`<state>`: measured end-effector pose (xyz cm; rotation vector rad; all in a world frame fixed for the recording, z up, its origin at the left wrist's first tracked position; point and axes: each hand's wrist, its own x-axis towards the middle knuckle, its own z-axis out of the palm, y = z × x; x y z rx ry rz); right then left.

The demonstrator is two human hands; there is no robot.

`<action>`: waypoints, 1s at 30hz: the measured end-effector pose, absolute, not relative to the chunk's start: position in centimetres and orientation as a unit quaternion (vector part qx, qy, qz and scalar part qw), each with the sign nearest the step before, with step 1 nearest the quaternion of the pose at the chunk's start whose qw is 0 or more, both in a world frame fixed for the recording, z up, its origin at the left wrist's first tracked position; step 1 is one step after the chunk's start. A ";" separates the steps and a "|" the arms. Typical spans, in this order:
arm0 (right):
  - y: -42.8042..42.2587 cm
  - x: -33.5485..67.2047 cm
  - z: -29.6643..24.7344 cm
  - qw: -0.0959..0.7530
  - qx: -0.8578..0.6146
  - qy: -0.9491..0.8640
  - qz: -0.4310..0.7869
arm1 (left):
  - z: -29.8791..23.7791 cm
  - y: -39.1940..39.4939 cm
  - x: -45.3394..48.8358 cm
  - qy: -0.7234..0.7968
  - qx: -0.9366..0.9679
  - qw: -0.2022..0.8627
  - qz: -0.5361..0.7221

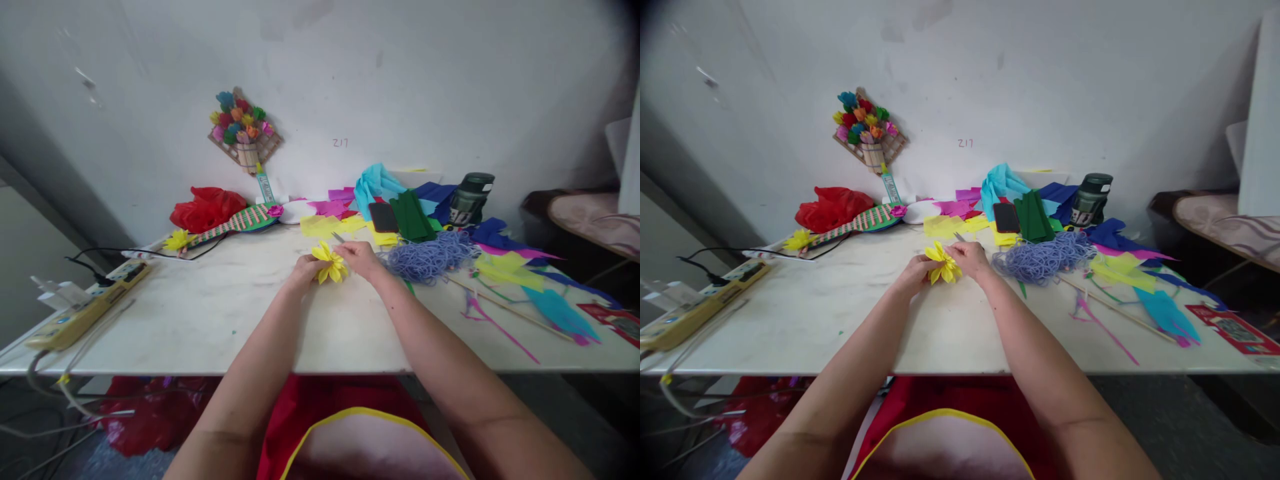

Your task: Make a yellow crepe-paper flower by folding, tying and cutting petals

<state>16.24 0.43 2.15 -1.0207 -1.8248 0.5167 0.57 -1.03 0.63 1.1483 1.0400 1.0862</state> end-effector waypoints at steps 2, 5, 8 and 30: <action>0.3 16.3 2.3 0.490 -0.425 -0.732 0.210 | 0.7 -1.0 0.6 0.455 0.490 0.577 0.470; 0.3 16.3 2.4 0.533 -0.432 -0.694 0.217 | 0.7 -1.0 0.5 0.472 0.505 0.550 0.468; 0.6 16.5 2.3 0.555 -0.438 -0.676 0.208 | 0.9 -1.1 0.5 0.477 0.531 0.517 0.472; 1.7 16.7 1.8 0.552 -0.395 -0.724 0.124 | 0.8 -1.0 0.4 0.488 0.636 0.417 0.429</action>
